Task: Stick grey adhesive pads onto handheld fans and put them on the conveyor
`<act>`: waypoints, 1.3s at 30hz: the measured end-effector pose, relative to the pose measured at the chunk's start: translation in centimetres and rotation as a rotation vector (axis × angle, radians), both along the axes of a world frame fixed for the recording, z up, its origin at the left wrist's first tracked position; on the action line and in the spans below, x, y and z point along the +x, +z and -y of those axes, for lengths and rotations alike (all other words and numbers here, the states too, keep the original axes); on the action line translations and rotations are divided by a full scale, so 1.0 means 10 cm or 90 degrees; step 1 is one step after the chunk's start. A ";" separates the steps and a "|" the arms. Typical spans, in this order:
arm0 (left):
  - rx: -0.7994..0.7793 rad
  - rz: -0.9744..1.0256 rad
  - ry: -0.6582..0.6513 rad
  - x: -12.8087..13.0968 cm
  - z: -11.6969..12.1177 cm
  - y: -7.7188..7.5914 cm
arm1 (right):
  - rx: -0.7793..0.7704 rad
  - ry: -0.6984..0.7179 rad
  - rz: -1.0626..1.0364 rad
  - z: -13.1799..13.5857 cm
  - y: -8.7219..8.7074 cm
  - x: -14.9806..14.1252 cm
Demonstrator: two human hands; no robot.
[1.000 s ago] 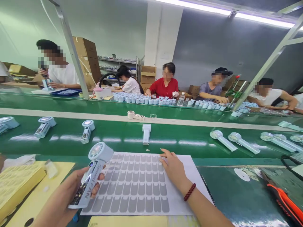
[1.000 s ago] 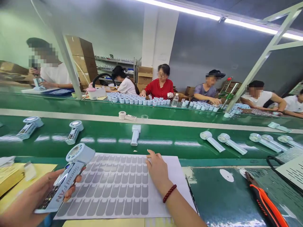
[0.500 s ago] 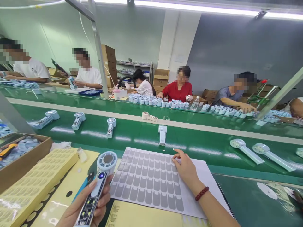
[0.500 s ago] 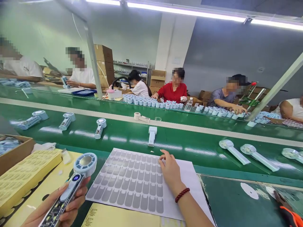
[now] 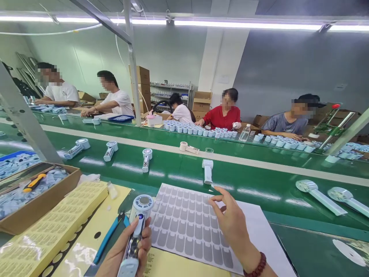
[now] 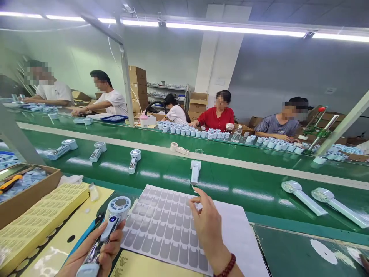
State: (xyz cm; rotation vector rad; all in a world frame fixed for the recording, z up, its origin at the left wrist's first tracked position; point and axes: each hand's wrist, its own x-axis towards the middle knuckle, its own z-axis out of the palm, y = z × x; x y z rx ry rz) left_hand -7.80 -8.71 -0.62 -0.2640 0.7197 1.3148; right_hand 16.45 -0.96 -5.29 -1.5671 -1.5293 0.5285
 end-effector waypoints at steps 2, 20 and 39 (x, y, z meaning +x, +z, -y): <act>-0.013 -0.011 0.017 0.04 0.00 0.01 | -0.054 0.082 -0.065 0.27 0.16 -0.26; 0.003 -0.149 0.074 0.28 -0.05 0.03 | -0.208 0.254 -0.487 0.82 0.49 -1.11; -0.007 -0.135 0.059 0.25 -0.08 0.00 | -0.148 0.268 -0.412 0.84 0.40 -1.15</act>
